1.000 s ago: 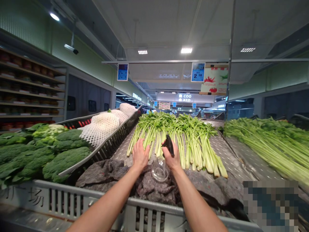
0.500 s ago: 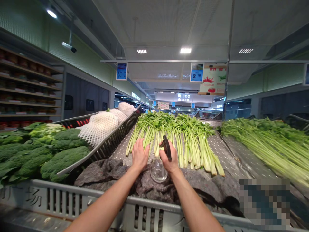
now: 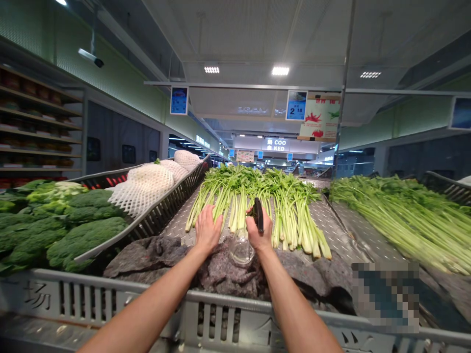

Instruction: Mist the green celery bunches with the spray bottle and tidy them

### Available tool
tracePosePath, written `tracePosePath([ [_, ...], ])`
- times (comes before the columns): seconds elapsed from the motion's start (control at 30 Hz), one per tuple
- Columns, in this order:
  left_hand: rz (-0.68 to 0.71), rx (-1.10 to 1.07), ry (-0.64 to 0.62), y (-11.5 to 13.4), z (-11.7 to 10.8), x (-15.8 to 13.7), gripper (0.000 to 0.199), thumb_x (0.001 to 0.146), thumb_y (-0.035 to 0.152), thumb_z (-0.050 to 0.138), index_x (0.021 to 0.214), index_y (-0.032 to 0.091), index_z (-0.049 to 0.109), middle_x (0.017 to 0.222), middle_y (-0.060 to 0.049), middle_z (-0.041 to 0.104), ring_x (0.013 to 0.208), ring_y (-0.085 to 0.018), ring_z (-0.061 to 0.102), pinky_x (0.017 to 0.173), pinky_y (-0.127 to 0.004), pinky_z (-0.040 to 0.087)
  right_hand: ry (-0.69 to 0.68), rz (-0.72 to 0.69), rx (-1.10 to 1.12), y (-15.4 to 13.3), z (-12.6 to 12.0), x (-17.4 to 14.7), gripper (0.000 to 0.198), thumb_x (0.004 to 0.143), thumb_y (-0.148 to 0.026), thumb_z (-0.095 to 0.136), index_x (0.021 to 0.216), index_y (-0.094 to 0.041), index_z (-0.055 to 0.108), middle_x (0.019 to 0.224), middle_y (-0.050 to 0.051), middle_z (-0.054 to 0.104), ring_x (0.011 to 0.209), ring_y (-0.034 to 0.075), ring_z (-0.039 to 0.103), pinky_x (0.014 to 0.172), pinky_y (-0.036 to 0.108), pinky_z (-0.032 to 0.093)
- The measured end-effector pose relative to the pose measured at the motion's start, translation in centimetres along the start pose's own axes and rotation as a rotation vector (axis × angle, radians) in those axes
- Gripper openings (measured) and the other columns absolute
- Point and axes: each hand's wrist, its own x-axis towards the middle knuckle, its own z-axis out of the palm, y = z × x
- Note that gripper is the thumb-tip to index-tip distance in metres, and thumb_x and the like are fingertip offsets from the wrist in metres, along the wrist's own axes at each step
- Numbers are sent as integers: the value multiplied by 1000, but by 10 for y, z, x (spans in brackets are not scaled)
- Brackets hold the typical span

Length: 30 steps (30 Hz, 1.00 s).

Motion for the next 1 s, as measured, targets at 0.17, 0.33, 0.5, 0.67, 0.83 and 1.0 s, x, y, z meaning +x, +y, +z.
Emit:
tracePosePath([
  [0.17,3,2,0,0,0,-1,45,79,33,35,119,13,40,129,-13,39,120,-25,32,99,-42,26,69,-14,-16,3,-2,2,24,65,-28,48,85,-18,55,82,3,60,68,14,53,63,26,41],
  [0.33,-1,-9,-16,1,-2,0,44,79,33,36,118,14,41,129,-12,39,120,-25,32,99,-42,26,132,-52,-14,7,-6,5,26,64,-27,49,88,-18,55,87,3,60,74,15,54,69,26,41],
  [0.5,-15,-13,-24,1,-2,0,44,79,33,36,119,13,41,129,-12,39,121,-25,32,99,-42,25,132,-32,-3,9,-10,5,24,65,-28,49,85,-17,56,83,3,59,71,15,54,67,26,41],
  [0.67,-6,-10,-20,1,-1,-1,45,79,33,36,119,13,40,130,-12,38,121,-26,32,100,-42,25,151,9,-3,9,-13,8,23,64,-28,49,82,-17,57,77,3,59,66,14,53,61,26,41],
  [0.83,-8,-61,-28,1,-2,0,45,78,32,38,119,13,40,129,-13,39,121,-26,31,100,-44,24,203,-47,-24,11,-14,9,26,64,-29,49,86,-17,55,84,4,59,72,15,54,66,26,41],
  [1.0,150,-408,-220,16,-2,-10,51,73,31,47,120,16,36,126,-11,41,117,-21,37,97,-39,31,168,-10,-83,13,-13,9,29,63,-31,50,89,-17,54,81,4,59,72,16,54,68,28,41],
])
